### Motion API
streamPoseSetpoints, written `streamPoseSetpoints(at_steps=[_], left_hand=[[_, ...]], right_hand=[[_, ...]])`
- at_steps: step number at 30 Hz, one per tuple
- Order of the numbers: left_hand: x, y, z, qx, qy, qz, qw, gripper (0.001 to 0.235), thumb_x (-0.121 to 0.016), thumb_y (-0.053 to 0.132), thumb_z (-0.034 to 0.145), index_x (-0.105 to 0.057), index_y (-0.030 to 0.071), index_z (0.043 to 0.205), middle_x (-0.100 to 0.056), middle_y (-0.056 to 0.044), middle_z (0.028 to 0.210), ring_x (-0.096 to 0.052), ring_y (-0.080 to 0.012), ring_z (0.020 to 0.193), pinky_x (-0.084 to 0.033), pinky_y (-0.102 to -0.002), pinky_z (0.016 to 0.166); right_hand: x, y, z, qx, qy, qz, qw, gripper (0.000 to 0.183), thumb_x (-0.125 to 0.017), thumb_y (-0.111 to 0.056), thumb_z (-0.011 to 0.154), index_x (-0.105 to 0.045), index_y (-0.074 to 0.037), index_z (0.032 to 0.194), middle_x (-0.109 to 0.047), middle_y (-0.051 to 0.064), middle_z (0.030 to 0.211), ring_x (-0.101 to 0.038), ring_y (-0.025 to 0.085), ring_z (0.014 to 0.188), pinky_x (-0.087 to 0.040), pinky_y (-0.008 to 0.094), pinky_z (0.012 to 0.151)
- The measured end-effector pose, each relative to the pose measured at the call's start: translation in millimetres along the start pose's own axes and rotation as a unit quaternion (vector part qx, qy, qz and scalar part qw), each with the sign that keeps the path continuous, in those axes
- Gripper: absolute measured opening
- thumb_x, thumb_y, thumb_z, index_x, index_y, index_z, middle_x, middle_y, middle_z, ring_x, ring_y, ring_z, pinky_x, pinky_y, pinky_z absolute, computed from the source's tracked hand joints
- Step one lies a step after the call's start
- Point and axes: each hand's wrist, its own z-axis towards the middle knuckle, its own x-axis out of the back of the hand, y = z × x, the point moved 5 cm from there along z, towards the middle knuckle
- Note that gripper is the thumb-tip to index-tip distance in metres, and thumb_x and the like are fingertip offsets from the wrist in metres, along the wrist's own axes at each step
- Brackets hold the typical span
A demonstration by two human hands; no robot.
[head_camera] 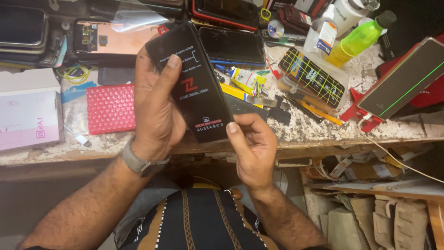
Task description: The person applies adhesive around the edges of a smartphone screen assembly, then places a new battery into the phone's chassis and secures it with a metal bracket. The work occurs at a cluttered electronics repair bench with various tools and parts visible.
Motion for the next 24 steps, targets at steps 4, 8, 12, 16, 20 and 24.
streamPoseSetpoints(at_steps=[4, 8, 12, 16, 20, 24], left_hand=[[0, 3, -1, -0.007, 0.002, 0.003, 1.0, 0.039, -0.063, 0.007, 0.111, -0.046, 0.005, 0.145, -0.064, -0.01, 0.132, -0.064, -0.0164, 0.116, -0.057, -0.035, 0.109], [-2, 5, -3, -0.014, 0.009, 0.003, 1.0, 0.036, -0.062, 0.004, 0.111, -0.046, 0.006, 0.143, -0.064, -0.01, 0.131, -0.065, -0.0167, 0.117, -0.058, -0.034, 0.108], [-4, 7, -3, -0.015, 0.019, -0.001, 1.0, 0.033, -0.062, 0.003, 0.11, -0.047, 0.006, 0.14, -0.064, -0.011, 0.129, -0.066, -0.0171, 0.116, -0.059, -0.033, 0.103], [-5, 8, -3, -0.011, 0.024, 0.002, 1.0, 0.034, -0.062, 0.004, 0.108, -0.047, 0.006, 0.138, -0.064, -0.01, 0.127, -0.066, -0.0164, 0.114, -0.06, -0.033, 0.1], [-6, 8, -5, -0.022, 0.033, 0.022, 0.999, 0.035, -0.064, 0.005, 0.108, -0.047, 0.006, 0.139, -0.065, -0.01, 0.127, -0.066, -0.0157, 0.115, -0.059, -0.032, 0.101], [-6, 9, -6, -0.021, 0.037, 0.031, 0.999, 0.036, -0.065, 0.005, 0.107, -0.048, 0.006, 0.138, -0.065, -0.01, 0.126, -0.066, -0.0152, 0.115, -0.059, -0.031, 0.101]], right_hand=[[-4, -4, 0, 0.011, -0.019, -0.022, 1.0, 0.01, -0.062, 0.001, 0.105, -0.064, 0.004, 0.114, -0.075, 0.01, 0.109, -0.069, 0.01, 0.098, -0.055, 0.025, 0.091], [-6, -4, 1, -0.005, -0.005, -0.036, 0.999, 0.01, -0.062, 0.001, 0.105, -0.064, 0.004, 0.114, -0.075, 0.01, 0.106, -0.068, 0.01, 0.093, -0.054, 0.025, 0.085], [-11, -5, 4, 0.0, -0.014, -0.028, 1.0, 0.011, -0.063, 0.002, 0.102, -0.063, 0.003, 0.113, -0.074, 0.01, 0.107, -0.068, 0.01, 0.096, -0.054, 0.025, 0.088], [-11, -4, 7, -0.006, -0.003, -0.021, 1.0, 0.013, -0.065, 0.003, 0.1, -0.063, 0.003, 0.113, -0.073, 0.009, 0.106, -0.068, 0.01, 0.095, -0.054, 0.026, 0.087], [-9, -3, 7, 0.02, -0.014, -0.058, 0.998, 0.008, -0.063, 0.0, 0.104, -0.064, 0.004, 0.111, -0.074, 0.009, 0.104, -0.068, 0.009, 0.095, -0.054, 0.025, 0.088], [-5, 1, 6, 0.01, -0.004, -0.063, 0.998, 0.007, -0.063, 0.0, 0.104, -0.064, 0.004, 0.11, -0.073, 0.007, 0.101, -0.067, 0.008, 0.091, -0.053, 0.024, 0.085]])
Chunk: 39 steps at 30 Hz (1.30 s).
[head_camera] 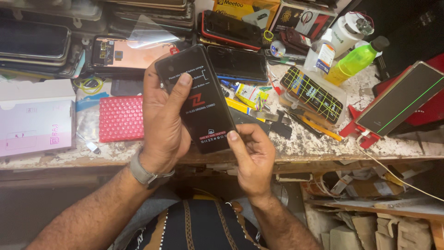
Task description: The person applies adhesive around the edges of a smartphone screen assembly, then places a new battery into the phone's chassis and secures it with a metal bracket. The work occurs at a cluttered electronics repair bench with various tools and parts visible.
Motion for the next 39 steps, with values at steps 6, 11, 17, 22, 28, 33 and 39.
streamPoseSetpoints(at_steps=[6, 11, 17, 22, 28, 33, 39], left_hand=[[-1, 1, -1, 0.008, 0.003, -0.002, 1.0, 0.036, -0.065, 0.005, 0.106, -0.048, 0.006, 0.137, -0.065, -0.01, 0.124, -0.066, -0.0151, 0.112, -0.06, -0.031, 0.099], [1, 2, -2, 0.01, 0.005, 0.011, 1.0, 0.037, -0.065, 0.004, 0.105, -0.048, 0.007, 0.138, -0.066, -0.009, 0.124, -0.066, -0.0151, 0.111, -0.059, -0.032, 0.098], [0, -1, -6, 0.017, -0.005, 0.004, 1.0, 0.037, -0.064, 0.002, 0.104, -0.049, 0.008, 0.137, -0.066, -0.008, 0.125, -0.066, -0.0151, 0.114, -0.057, -0.032, 0.101], [2, -1, -4, 0.034, -0.019, 0.007, 0.999, 0.032, -0.063, 0.003, 0.104, -0.051, 0.006, 0.134, -0.066, -0.007, 0.126, -0.065, -0.0141, 0.116, -0.056, -0.032, 0.102], [3, 2, -8, 0.051, -0.044, 0.022, 0.997, 0.031, -0.06, 0.007, 0.106, -0.056, 0.003, 0.137, -0.068, -0.007, 0.126, -0.065, -0.013, 0.116, -0.055, -0.03, 0.102], [4, 6, -6, 0.063, -0.071, -0.001, 0.995, 0.031, -0.06, 0.006, 0.107, -0.057, 0.0, 0.138, -0.068, -0.009, 0.126, -0.066, -0.0147, 0.115, -0.055, -0.032, 0.101], [2, 9, -4, 0.104, -0.076, -0.006, 0.992, 0.036, -0.06, 0.007, 0.103, -0.057, 0.004, 0.138, -0.067, -0.008, 0.126, -0.066, -0.0125, 0.113, -0.056, -0.029, 0.097]], right_hand=[[-3, -3, 3, -0.004, -0.017, 0.024, 1.0, 0.005, -0.062, 0.001, 0.104, -0.063, 0.003, 0.108, -0.073, 0.007, 0.1, -0.067, 0.009, 0.091, -0.054, 0.024, 0.085], [-9, -9, 13, -0.025, -0.028, 0.006, 0.999, 0.014, -0.065, 0.002, 0.099, -0.062, 0.003, 0.113, -0.073, 0.008, 0.102, -0.067, 0.009, 0.092, -0.055, 0.025, 0.086], [-9, -2, 15, -0.048, -0.016, 0.032, 0.998, 0.012, -0.066, 0.0, 0.1, -0.065, 0.004, 0.111, -0.075, 0.01, 0.103, -0.069, 0.012, 0.091, -0.055, 0.028, 0.085], [-6, 5, 14, -0.013, -0.004, 0.06, 0.998, 0.01, -0.067, 0.001, 0.1, -0.066, 0.003, 0.109, -0.075, 0.009, 0.104, -0.067, 0.011, 0.093, -0.053, 0.026, 0.088], [-4, 9, 15, -0.03, -0.02, 0.104, 0.994, 0.008, -0.065, 0.001, 0.099, -0.067, 0.004, 0.106, -0.075, 0.011, 0.104, -0.068, 0.014, 0.095, -0.053, 0.028, 0.091], [-4, 9, 11, -0.013, -0.017, 0.107, 0.994, 0.008, -0.065, 0.003, 0.1, -0.067, 0.004, 0.108, -0.075, 0.012, 0.104, -0.068, 0.014, 0.094, -0.053, 0.028, 0.09], [-3, 12, 5, 0.043, 0.009, 0.081, 0.996, 0.009, -0.066, 0.004, 0.1, -0.066, 0.004, 0.109, -0.075, 0.012, 0.104, -0.069, 0.014, 0.094, -0.055, 0.029, 0.09]])
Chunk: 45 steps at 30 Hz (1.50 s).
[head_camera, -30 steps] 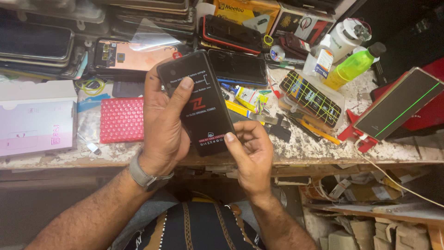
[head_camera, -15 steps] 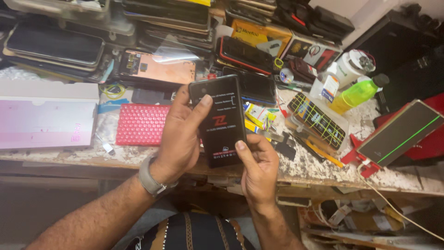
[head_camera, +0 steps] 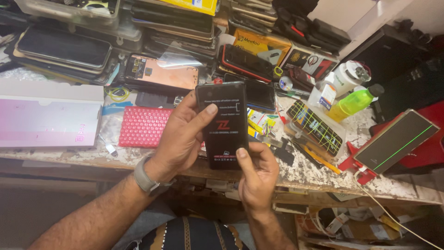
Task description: The person applies adhesive around the edges of a smartphone screen assembly, then places a new battery into the phone's chassis and secures it with a metal bracket. The work occurs at a cluttered electronics repair bench with various tools and parts visible.
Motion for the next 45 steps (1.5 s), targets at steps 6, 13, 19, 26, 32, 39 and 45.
streamPoseSetpoints(at_steps=[6, 13, 19, 26, 32, 39, 45], left_hand=[[0, 8, -5, -0.064, 0.057, -0.013, 0.996, 0.025, -0.062, 0.013, 0.106, -0.062, 0.0, 0.127, -0.071, -0.009, 0.116, -0.068, -0.0135, 0.104, -0.057, -0.029, 0.091], [-3, 11, -9, -0.102, 0.065, -0.011, 0.993, 0.016, -0.063, 0.011, 0.106, -0.064, 0.0, 0.118, -0.073, -0.01, 0.11, -0.07, -0.0136, 0.099, -0.059, -0.028, 0.088], [-2, 11, -10, -0.112, 0.073, -0.032, 0.991, 0.014, -0.064, 0.009, 0.105, -0.063, 0.001, 0.116, -0.073, -0.009, 0.106, -0.07, -0.0134, 0.095, -0.059, -0.028, 0.084], [6, 8, -6, -0.102, 0.09, -0.034, 0.99, 0.014, -0.065, 0.01, 0.105, -0.065, 0.001, 0.115, -0.073, -0.008, 0.105, -0.07, -0.0125, 0.094, -0.059, -0.027, 0.085], [9, 9, -5, -0.113, 0.094, -0.038, 0.988, 0.014, -0.066, 0.012, 0.105, -0.065, 0.002, 0.115, -0.073, -0.007, 0.106, -0.069, -0.0126, 0.095, -0.058, -0.028, 0.086], [18, 11, -3, -0.105, 0.12, -0.059, 0.985, 0.016, -0.066, 0.015, 0.105, -0.064, 0.003, 0.115, -0.073, -0.007, 0.105, -0.069, -0.0135, 0.094, -0.059, -0.029, 0.086], [23, 10, -4, -0.091, 0.104, -0.092, 0.986, 0.018, -0.066, 0.017, 0.107, -0.062, 0.004, 0.117, -0.072, -0.008, 0.108, -0.07, -0.0162, 0.097, -0.06, -0.032, 0.088]], right_hand=[[-3, 7, -5, 0.017, -0.005, -0.015, 1.0, 0.012, -0.066, 0.005, 0.099, -0.066, 0.004, 0.111, -0.075, 0.012, 0.105, -0.07, 0.014, 0.096, -0.056, 0.029, 0.09], [-4, 9, -7, 0.013, -0.012, -0.033, 0.999, 0.011, -0.065, 0.005, 0.1, -0.065, 0.005, 0.111, -0.075, 0.012, 0.105, -0.069, 0.013, 0.097, -0.055, 0.028, 0.091], [-9, 5, -8, -0.001, -0.024, -0.049, 0.999, 0.011, -0.064, 0.003, 0.1, -0.064, 0.005, 0.111, -0.074, 0.012, 0.104, -0.069, 0.013, 0.095, -0.056, 0.029, 0.089], [-13, 1, -11, 0.013, -0.03, -0.047, 0.998, 0.01, -0.064, 0.003, 0.102, -0.063, 0.004, 0.111, -0.074, 0.011, 0.105, -0.068, 0.013, 0.096, -0.056, 0.029, 0.089], [-17, -2, -9, -0.015, -0.038, -0.06, 0.997, 0.01, -0.064, 0.002, 0.101, -0.063, 0.004, 0.111, -0.074, 0.011, 0.104, -0.068, 0.013, 0.094, -0.056, 0.028, 0.086], [-26, -10, -4, -0.023, -0.042, -0.065, 0.997, 0.018, -0.066, 0.002, 0.099, -0.065, 0.005, 0.117, -0.074, 0.011, 0.109, -0.069, 0.013, 0.098, -0.056, 0.029, 0.091], [-25, -13, -5, -0.024, -0.035, -0.058, 0.997, 0.016, -0.067, 0.005, 0.099, -0.066, 0.004, 0.115, -0.074, 0.009, 0.108, -0.069, 0.013, 0.097, -0.056, 0.028, 0.092]])
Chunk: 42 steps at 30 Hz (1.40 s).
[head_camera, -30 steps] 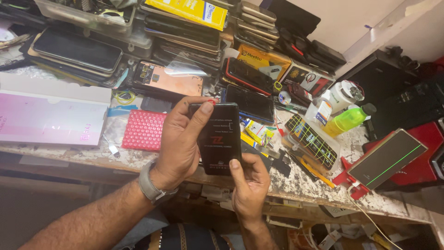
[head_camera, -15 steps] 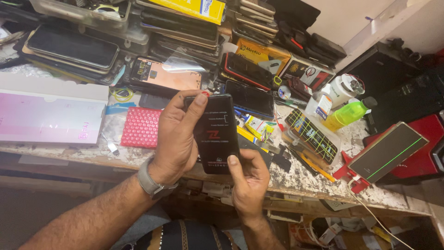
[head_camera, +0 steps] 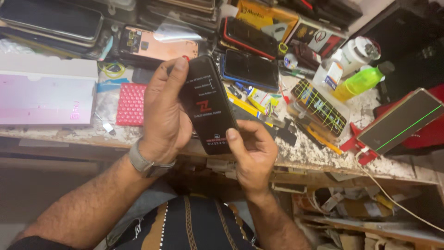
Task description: The person applies adhesive around the edges of a smartphone screen assembly, then places a new battery into the phone's chassis and secures it with a metal bracket. The work occurs at a cluttered electronics repair bench with various tools and parts visible.
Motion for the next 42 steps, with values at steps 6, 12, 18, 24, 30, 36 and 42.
streamPoseSetpoints(at_steps=[6, 12, 18, 24, 30, 36, 42], left_hand=[[-1, 3, -3, -0.001, 0.011, 0.006, 1.0, 0.017, -0.066, 0.019, 0.107, -0.063, 0.005, 0.117, -0.072, -0.008, 0.109, -0.07, -0.0168, 0.099, -0.06, -0.033, 0.091], [0, 5, -6, -0.008, 0.008, 0.013, 1.0, 0.017, -0.066, 0.019, 0.107, -0.063, 0.006, 0.117, -0.072, -0.007, 0.111, -0.07, -0.016, 0.102, -0.059, -0.033, 0.093], [-8, 4, -3, -0.01, -0.038, 0.069, 0.997, 0.037, -0.062, 0.024, 0.109, -0.054, 0.003, 0.139, -0.067, -0.01, 0.124, -0.066, -0.0164, 0.11, -0.057, -0.034, 0.097], [-24, -12, -47, -0.009, -0.069, 0.245, 0.967, 0.066, -0.055, 0.033, 0.107, -0.022, 0.007, 0.158, -0.039, -0.014, 0.152, -0.045, -0.0246, 0.138, -0.044, -0.037, 0.114], [-6, -13, -33, 0.037, -0.038, 0.116, 0.992, 0.065, -0.053, 0.008, 0.098, -0.026, 0.001, 0.157, -0.045, -0.024, 0.156, -0.052, -0.0375, 0.138, -0.049, -0.048, 0.112], [4, 11, -34, 0.067, -0.068, 0.027, 0.995, 0.072, -0.044, -0.001, 0.093, -0.023, 0.003, 0.162, -0.044, -0.025, 0.159, -0.054, -0.0386, 0.14, -0.051, -0.052, 0.116], [10, 23, -41, 0.077, -0.09, 0.016, 0.993, 0.072, -0.042, -0.002, 0.095, -0.019, 0.004, 0.163, -0.04, -0.025, 0.162, -0.051, -0.0387, 0.144, -0.05, -0.053, 0.117]], right_hand=[[-4, -7, -1, 0.027, -0.002, -0.009, 1.0, 0.009, -0.067, 0.004, 0.102, -0.068, 0.003, 0.11, -0.074, 0.006, 0.103, -0.068, 0.011, 0.094, -0.055, 0.026, 0.089], [-4, -9, -2, 0.058, -0.001, -0.029, 0.998, 0.008, -0.067, 0.005, 0.102, -0.067, 0.003, 0.11, -0.069, 0.005, 0.104, -0.065, 0.01, 0.096, -0.053, 0.025, 0.089], [-6, -14, 4, 0.092, 0.021, -0.042, 0.995, 0.007, -0.067, 0.004, 0.102, -0.068, 0.001, 0.109, -0.07, 0.005, 0.101, -0.065, 0.011, 0.092, -0.053, 0.025, 0.084], [-27, -46, 1, 0.341, 0.004, -0.382, 0.859, 0.019, -0.076, 0.004, 0.095, -0.068, -0.001, 0.112, -0.07, 0.009, 0.107, -0.071, 0.025, 0.101, -0.057, 0.033, 0.09], [-65, -53, -13, 0.404, -0.094, -0.486, 0.769, 0.033, -0.084, -0.002, 0.087, -0.07, -0.003, 0.117, -0.067, 0.008, 0.114, -0.068, 0.028, 0.112, -0.051, 0.044, 0.096], [-46, -62, -20, 0.316, -0.115, -0.422, 0.842, 0.032, -0.08, -0.007, 0.086, -0.068, -0.004, 0.115, -0.068, 0.008, 0.117, -0.064, 0.027, 0.114, -0.05, 0.041, 0.101], [-3, -21, 5, 0.019, -0.03, -0.136, 0.99, 0.013, -0.068, 0.005, 0.099, -0.069, 0.0, 0.112, -0.068, 0.007, 0.109, -0.07, 0.015, 0.097, -0.057, 0.029, 0.092]])
